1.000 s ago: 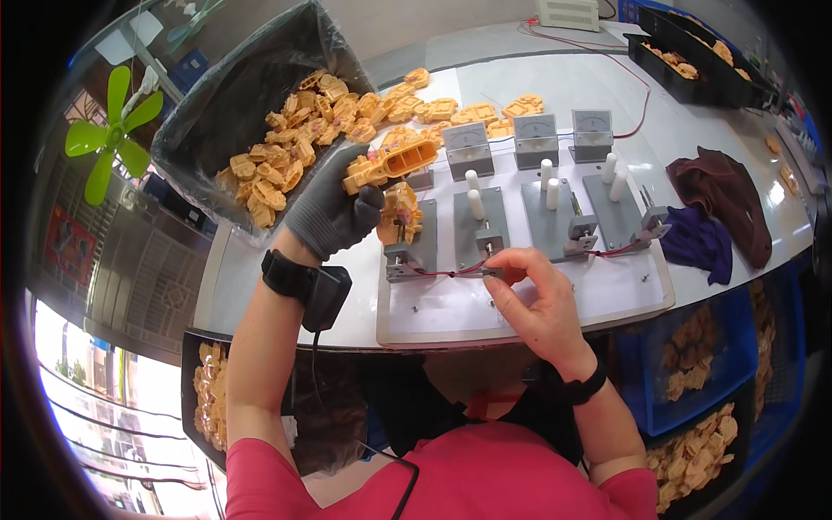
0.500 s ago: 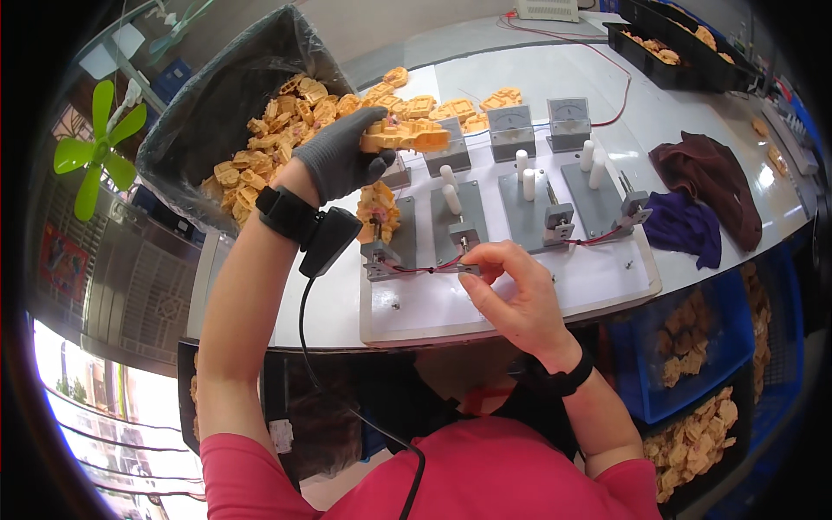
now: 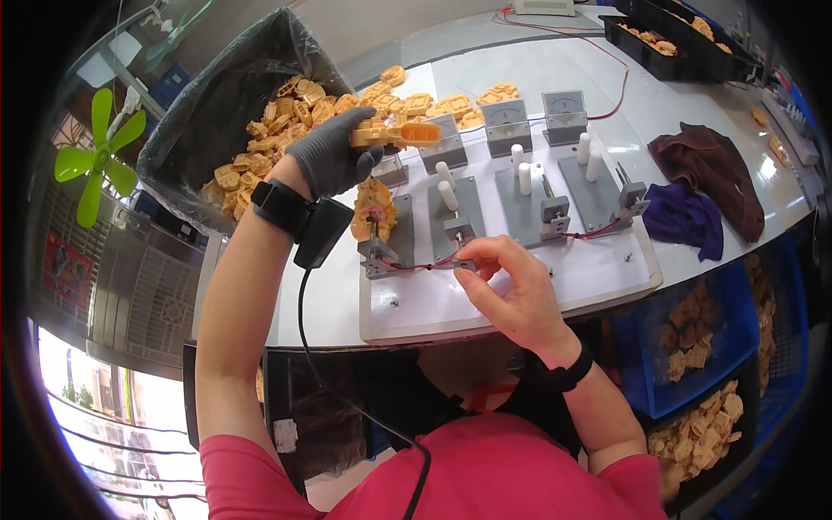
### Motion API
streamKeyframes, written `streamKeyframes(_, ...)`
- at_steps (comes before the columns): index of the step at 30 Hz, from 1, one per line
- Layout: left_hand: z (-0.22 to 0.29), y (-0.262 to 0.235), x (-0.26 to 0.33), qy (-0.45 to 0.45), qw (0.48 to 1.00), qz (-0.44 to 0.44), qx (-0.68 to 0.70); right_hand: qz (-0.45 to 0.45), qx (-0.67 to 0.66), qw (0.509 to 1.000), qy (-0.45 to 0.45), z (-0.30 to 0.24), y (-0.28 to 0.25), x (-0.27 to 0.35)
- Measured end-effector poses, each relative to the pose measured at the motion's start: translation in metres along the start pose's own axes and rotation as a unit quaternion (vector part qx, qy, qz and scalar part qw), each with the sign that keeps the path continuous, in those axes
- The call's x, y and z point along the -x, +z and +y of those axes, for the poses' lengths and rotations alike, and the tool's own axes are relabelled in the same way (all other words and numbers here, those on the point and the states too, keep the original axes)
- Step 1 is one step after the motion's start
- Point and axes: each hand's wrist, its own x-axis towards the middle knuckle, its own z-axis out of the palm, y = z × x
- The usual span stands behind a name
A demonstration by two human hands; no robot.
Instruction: The person repeatedly places yellow plastic electronic housings onto a multi-station testing rig, presses a lever to engage the test, and then removes the components. They handle the components one at a time, moving them between the rig and nearby trays. The person also briefly wipes the work surface with a cloth.
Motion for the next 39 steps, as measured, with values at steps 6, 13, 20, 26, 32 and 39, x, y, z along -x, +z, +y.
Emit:
streamKeyframes(6, 0.000, 0.013, 0.005, 0.020, 0.999, 0.028, 0.021, -0.002, 0.002, 1.000, 0.004, 0.000, -0.001, 0.000)
streamKeyframes(13, -0.001, 0.002, -0.004, 0.023, 0.999, -0.010, 0.038, 0.000, 0.005, 1.000, 0.002, 0.001, -0.001, 0.000)
streamKeyframes(20, 0.001, 0.006, -0.003, -0.004, 0.999, 0.025, 0.032, -0.002, 0.002, 1.000, 0.002, 0.001, 0.000, 0.000)
streamKeyframes(26, -0.006, 0.026, 0.003, 0.121, 0.973, 0.111, -0.160, 0.001, -0.005, 1.000, 0.001, 0.001, 0.002, 0.001)
streamKeyframes(32, -0.022, 0.056, 0.015, 0.186, 0.937, 0.079, -0.283, 0.006, -0.008, 1.000, 0.001, 0.003, 0.001, 0.001)
streamKeyframes(39, -0.039, 0.057, 0.041, 0.281, 0.814, 0.119, -0.494, 0.011, 0.000, 1.000, -0.005, 0.003, 0.002, 0.001)
